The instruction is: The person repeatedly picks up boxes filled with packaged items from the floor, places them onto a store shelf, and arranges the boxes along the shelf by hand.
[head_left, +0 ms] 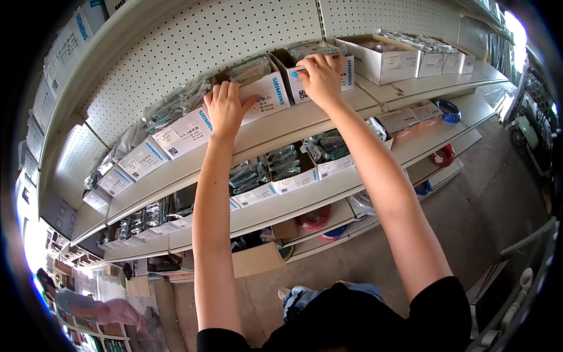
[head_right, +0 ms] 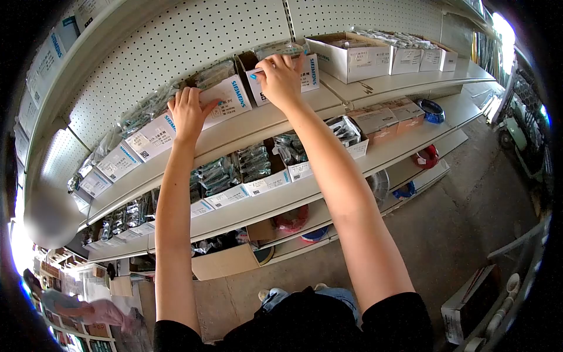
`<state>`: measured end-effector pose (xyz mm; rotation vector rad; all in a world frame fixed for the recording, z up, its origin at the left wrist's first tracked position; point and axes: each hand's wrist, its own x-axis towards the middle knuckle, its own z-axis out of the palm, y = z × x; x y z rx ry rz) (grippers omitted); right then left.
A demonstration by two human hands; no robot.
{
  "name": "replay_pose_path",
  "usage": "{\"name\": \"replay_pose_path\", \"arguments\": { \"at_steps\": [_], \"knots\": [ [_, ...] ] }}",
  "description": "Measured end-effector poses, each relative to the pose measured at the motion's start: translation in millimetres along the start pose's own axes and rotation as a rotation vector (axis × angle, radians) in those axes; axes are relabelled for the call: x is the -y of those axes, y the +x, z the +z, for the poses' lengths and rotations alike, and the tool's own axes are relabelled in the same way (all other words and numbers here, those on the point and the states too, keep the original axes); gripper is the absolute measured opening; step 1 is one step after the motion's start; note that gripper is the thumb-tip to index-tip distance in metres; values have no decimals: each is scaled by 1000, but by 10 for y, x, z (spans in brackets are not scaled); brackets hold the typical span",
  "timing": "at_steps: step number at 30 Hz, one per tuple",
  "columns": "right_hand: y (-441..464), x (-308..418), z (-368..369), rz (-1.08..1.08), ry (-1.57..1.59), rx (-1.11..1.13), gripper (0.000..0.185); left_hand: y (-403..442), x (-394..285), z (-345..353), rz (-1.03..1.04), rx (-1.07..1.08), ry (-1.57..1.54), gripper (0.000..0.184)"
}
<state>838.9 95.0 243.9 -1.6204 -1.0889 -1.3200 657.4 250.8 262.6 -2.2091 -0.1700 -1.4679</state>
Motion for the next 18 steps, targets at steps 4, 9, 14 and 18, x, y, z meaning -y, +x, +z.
{"name": "replay_pose_path", "arguments": {
  "at_steps": [4, 9, 14, 18],
  "knots": [
    [-5, -4, 10, 12, -3, 9, 19, 19, -19, 10, -4, -13, 10, 45],
    [-15, 7, 12, 38, -10, 11, 23, 19, -20, 14, -1, -2, 35, 45],
    [-14, 9, 9, 41, 19, 9, 23, 12, -23, 14, 0, 8, 68, 47],
    [-18, 32, -22, 22, 26, 26, 27, 1, -29, 6, -3, 27, 53, 45]
  ]
}}
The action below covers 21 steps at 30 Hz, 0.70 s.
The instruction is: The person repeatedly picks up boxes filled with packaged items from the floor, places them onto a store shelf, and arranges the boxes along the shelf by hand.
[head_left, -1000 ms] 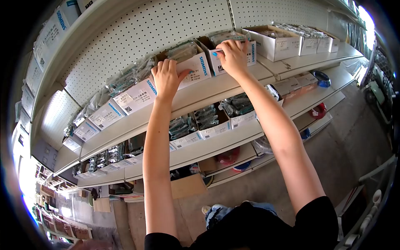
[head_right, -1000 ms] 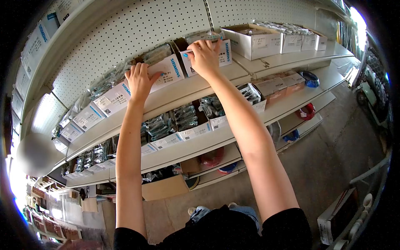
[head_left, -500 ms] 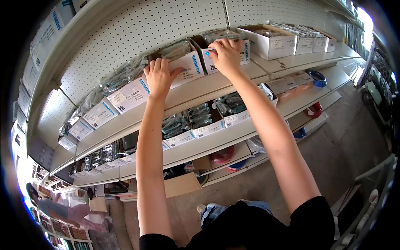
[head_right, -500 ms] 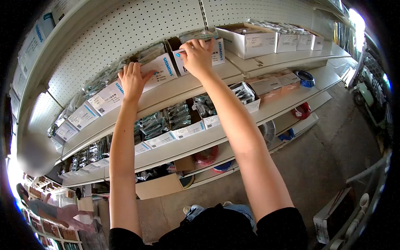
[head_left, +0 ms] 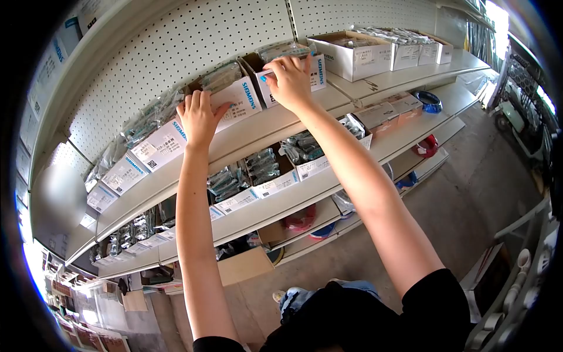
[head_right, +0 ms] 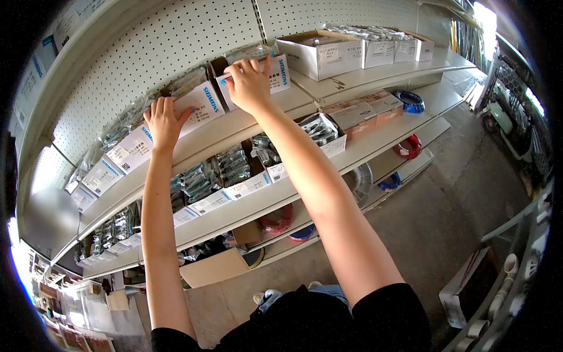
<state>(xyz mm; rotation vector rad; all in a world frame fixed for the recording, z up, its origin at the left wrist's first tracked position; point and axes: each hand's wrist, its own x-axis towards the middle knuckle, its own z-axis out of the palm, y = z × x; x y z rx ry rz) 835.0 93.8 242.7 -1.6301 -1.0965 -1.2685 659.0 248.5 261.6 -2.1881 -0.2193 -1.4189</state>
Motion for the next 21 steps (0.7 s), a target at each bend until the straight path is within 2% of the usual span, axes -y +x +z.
{"name": "replay_pose_path", "arguments": {
  "at_steps": [4, 7, 12, 19, 21],
  "knots": [
    [17, 53, -4, -92, 31, -3, 31, 18, -26, -61, -15, -27, -51, 39],
    [25, 77, -16, -125, 85, 5, 31, 40, -55, -104, 6, -149, -43, 33],
    [18, 61, -6, -135, 83, -2, 29, 22, -33, -65, 36, -22, -65, 29],
    [21, 30, -12, -116, 35, -50, 26, 38, -12, -62, 20, -187, -105, 26],
    [15, 32, -21, -90, 23, -65, 24, 28, -6, -55, 3, -131, -135, 24]
  ]
}}
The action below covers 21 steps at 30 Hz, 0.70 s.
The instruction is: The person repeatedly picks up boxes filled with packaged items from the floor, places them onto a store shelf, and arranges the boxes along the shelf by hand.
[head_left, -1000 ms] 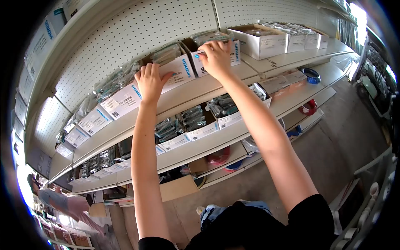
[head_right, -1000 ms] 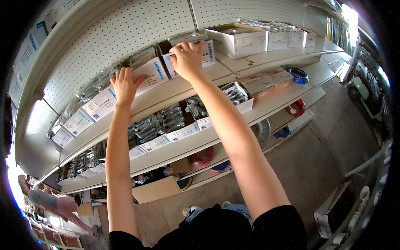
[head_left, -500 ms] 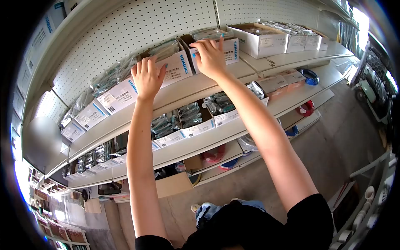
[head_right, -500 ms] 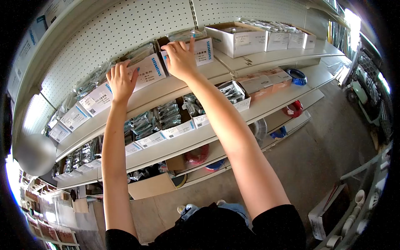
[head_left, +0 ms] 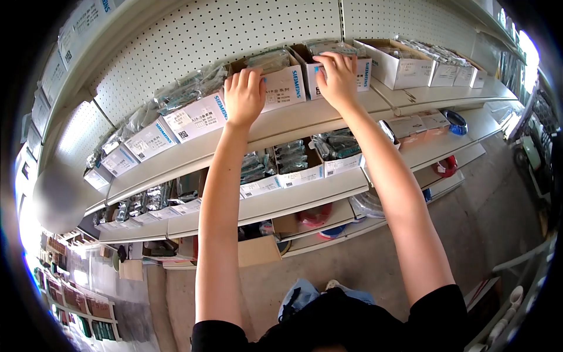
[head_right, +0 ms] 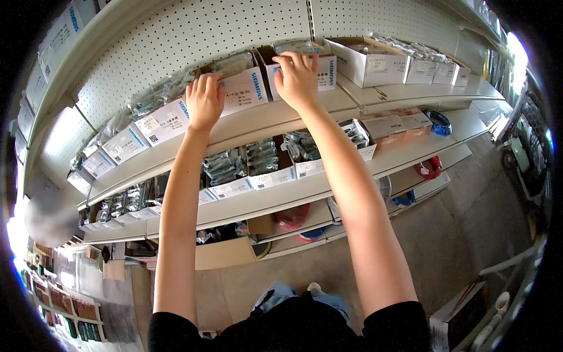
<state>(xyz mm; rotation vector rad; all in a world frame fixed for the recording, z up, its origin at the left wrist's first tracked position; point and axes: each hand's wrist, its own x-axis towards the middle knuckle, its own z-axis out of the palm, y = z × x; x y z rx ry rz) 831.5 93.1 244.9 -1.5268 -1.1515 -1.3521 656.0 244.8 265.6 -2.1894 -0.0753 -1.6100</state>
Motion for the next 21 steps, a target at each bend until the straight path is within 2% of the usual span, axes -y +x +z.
{"name": "replay_pose_path", "arguments": {
  "at_steps": [3, 6, 8, 11, 14, 16, 18, 21],
  "knots": [
    [-2, -4, -4, 11, -27, -5, 23, -16, -15, -9, -25, 77, -35, 23],
    [-3, -23, -21, -6, -92, 5, 23, 23, -15, -6, 44, -50, -131, 25],
    [-3, -39, -36, -13, -119, 10, 23, 77, -19, -12, 188, -47, -100, 26],
    [-11, 21, -157, -20, -137, 88, 34, 74, -140, -63, 376, -13, -60, 30],
    [-71, 53, -329, 15, -164, 138, 42, 112, -302, -64, 447, -7, -131, 31],
    [-146, -3, -478, 25, -190, 166, 45, 161, -358, -67, 413, -4, -140, 31],
    [-248, -96, -640, 19, -217, 184, 46, 203, -472, -25, 284, 10, -206, 26],
    [-418, -255, -932, 48, -264, 238, 45, 242, -767, 48, 274, 41, -237, 25]
  ]
}}
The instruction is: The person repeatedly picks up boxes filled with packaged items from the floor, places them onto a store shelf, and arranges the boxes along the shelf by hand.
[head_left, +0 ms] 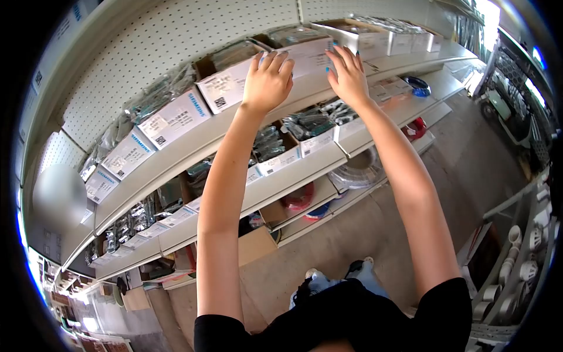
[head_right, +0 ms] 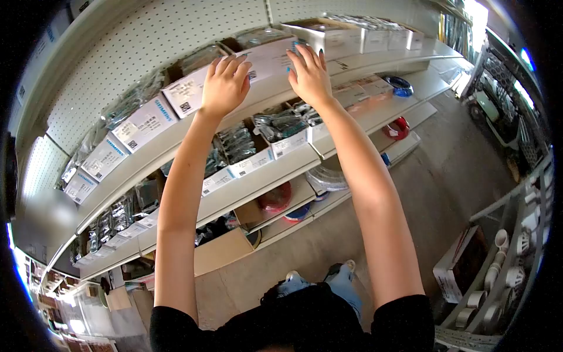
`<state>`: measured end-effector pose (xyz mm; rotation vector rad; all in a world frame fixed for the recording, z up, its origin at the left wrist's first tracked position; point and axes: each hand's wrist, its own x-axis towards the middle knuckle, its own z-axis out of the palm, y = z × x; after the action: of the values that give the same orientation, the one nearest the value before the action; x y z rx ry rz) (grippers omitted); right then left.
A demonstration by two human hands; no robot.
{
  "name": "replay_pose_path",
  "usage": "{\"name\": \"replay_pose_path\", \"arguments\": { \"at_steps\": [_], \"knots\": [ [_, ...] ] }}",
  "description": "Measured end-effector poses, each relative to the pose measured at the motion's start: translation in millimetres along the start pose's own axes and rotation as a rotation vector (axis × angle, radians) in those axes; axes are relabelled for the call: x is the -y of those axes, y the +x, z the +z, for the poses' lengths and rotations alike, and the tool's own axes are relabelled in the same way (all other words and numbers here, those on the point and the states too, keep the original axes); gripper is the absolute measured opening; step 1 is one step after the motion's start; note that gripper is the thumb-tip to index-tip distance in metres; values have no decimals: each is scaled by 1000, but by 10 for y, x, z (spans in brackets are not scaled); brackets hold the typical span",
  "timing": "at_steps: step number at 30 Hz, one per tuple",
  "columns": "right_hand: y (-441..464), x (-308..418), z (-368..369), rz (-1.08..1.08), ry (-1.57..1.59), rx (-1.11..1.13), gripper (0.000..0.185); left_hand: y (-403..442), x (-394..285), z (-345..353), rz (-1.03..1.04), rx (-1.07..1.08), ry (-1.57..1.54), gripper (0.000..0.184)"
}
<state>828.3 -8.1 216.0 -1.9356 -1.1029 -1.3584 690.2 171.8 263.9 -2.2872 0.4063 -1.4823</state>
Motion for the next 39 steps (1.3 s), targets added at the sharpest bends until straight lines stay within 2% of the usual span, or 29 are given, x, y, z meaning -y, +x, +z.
{"name": "replay_pose_path", "arguments": {
  "at_steps": [3, 9, 18, 22, 25, 31, 34, 39],
  "knots": [
    [-186, -309, -240, -7, -63, 76, 41, 165, -329, 121, 4, 39, -87, 27],
    [-561, -1062, -654, 18, 8, 180, 40, 651, -1186, 532, -44, 158, -121, 30],
    [-1068, -2380, -1482, 35, 20, 372, 38, 1576, -2489, 1369, -89, 329, -223, 36],
    [-1244, -2941, -1890, 36, 31, 394, 37, 1941, -3007, 1627, -169, 479, -288, 39],
    [-1343, -3249, -2089, 89, 7, 404, 36, 2301, -3328, 1691, -124, 685, -219, 40],
    [-1451, -3803, -2264, 181, -68, 413, 33, 2767, -3644, 2127, -124, 622, -262, 39],
    [-1498, -4101, -2200, 183, -78, 423, 33, 2908, -3717, 2464, -138, 507, -360, 38],
    [-1383, -4638, -1981, 176, -122, 404, 33, 3320, -3766, 3032, -166, 431, -301, 41]
  ]
}}
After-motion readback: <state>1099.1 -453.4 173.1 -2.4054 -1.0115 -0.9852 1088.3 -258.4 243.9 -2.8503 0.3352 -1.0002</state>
